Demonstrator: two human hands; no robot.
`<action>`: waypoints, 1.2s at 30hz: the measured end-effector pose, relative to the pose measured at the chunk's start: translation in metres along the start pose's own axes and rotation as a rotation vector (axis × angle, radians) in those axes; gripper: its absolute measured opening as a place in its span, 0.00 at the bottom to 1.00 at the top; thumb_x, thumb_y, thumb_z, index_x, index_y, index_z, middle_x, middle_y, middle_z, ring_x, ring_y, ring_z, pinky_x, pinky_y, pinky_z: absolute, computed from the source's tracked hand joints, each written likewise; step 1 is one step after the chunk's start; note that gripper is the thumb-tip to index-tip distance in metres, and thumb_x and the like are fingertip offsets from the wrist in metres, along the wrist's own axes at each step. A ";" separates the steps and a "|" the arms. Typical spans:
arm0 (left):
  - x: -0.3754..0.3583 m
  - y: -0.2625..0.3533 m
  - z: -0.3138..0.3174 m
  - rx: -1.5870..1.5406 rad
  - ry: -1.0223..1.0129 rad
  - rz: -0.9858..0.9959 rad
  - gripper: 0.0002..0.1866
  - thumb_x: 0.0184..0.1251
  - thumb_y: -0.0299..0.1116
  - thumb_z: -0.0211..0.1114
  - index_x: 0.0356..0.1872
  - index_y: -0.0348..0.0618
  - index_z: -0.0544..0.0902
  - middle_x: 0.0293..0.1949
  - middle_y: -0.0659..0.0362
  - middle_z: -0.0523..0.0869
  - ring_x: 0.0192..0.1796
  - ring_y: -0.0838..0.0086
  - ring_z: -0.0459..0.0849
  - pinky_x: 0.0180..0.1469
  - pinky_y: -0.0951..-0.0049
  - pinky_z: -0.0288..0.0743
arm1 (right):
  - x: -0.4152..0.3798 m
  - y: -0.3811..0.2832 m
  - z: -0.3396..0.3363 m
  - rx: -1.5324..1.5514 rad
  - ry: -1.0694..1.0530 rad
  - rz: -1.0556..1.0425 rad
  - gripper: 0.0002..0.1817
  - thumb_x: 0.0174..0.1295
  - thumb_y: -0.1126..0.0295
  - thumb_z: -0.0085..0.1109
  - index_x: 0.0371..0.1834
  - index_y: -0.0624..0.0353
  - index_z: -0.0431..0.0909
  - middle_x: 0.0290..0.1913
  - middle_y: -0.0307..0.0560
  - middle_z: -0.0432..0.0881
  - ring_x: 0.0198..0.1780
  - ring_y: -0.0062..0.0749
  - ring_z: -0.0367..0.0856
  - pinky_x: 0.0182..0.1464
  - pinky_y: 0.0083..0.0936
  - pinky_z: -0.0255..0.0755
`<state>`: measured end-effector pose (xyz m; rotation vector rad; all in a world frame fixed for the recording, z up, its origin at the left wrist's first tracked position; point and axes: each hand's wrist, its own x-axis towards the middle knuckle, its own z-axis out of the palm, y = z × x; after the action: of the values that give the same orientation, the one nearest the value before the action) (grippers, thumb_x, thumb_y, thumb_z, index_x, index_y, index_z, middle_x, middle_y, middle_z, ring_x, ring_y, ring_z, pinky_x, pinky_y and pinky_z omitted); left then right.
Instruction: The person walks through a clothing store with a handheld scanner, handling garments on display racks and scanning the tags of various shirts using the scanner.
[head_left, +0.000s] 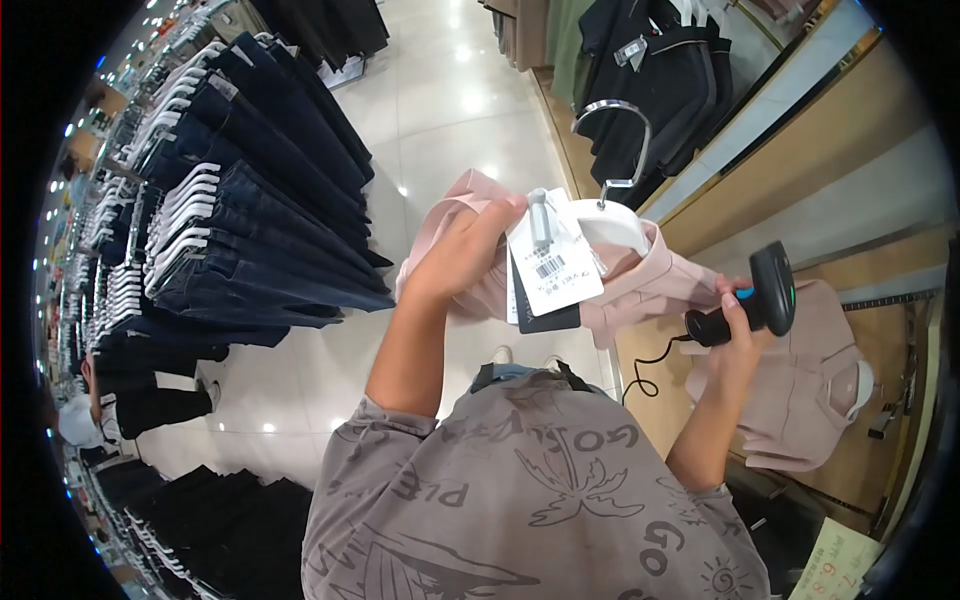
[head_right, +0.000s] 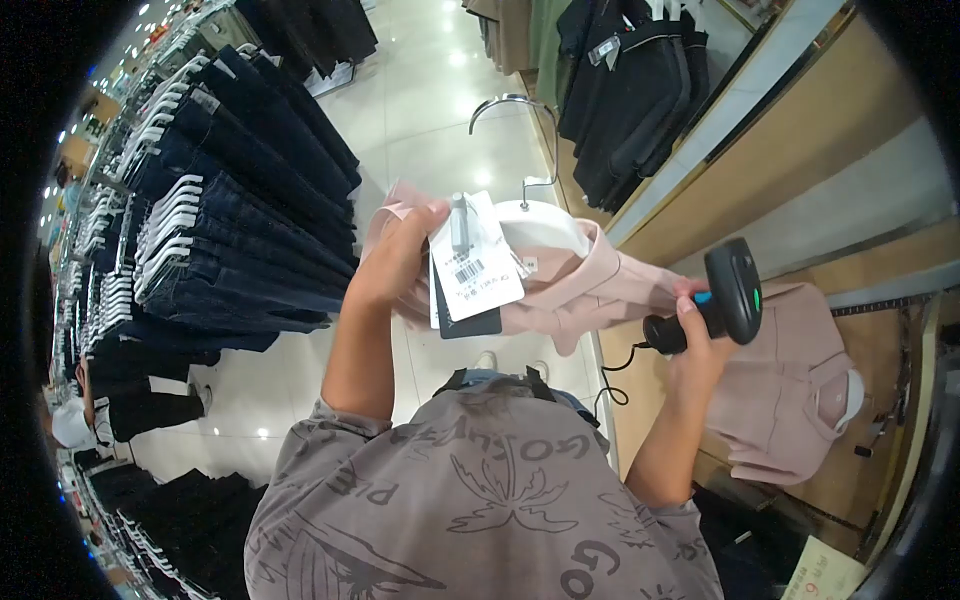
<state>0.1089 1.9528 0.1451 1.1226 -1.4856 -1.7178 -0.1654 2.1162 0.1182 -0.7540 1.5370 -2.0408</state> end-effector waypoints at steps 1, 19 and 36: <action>-0.003 0.008 0.002 0.057 0.002 0.037 0.22 0.71 0.43 0.50 0.38 0.31 0.81 0.33 0.57 0.84 0.37 0.78 0.78 0.43 0.75 0.70 | -0.004 0.002 -0.005 0.037 0.012 -0.004 0.19 0.52 0.79 0.61 0.49 0.67 0.72 0.40 0.46 0.77 0.42 0.34 0.80 0.50 0.30 0.73; -0.025 0.012 0.003 0.478 -0.024 0.311 0.18 0.70 0.42 0.59 0.44 0.35 0.82 0.35 0.57 0.86 0.39 0.74 0.83 0.42 0.75 0.75 | -0.071 -0.021 0.019 -0.292 -0.682 0.085 0.17 0.49 0.79 0.66 0.44 0.66 0.77 0.36 0.44 0.82 0.36 0.27 0.81 0.42 0.25 0.74; -0.022 0.012 0.013 0.575 -0.033 0.254 0.21 0.70 0.44 0.58 0.47 0.33 0.79 0.33 0.54 0.85 0.37 0.71 0.83 0.41 0.72 0.74 | -0.073 -0.019 0.015 -0.459 -0.753 -0.040 0.23 0.42 0.77 0.68 0.45 0.67 0.77 0.38 0.52 0.82 0.38 0.39 0.82 0.45 0.28 0.74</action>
<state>0.1066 1.9756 0.1617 1.1137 -2.1182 -1.1690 -0.1021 2.1584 0.1290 -1.5159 1.5092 -1.1772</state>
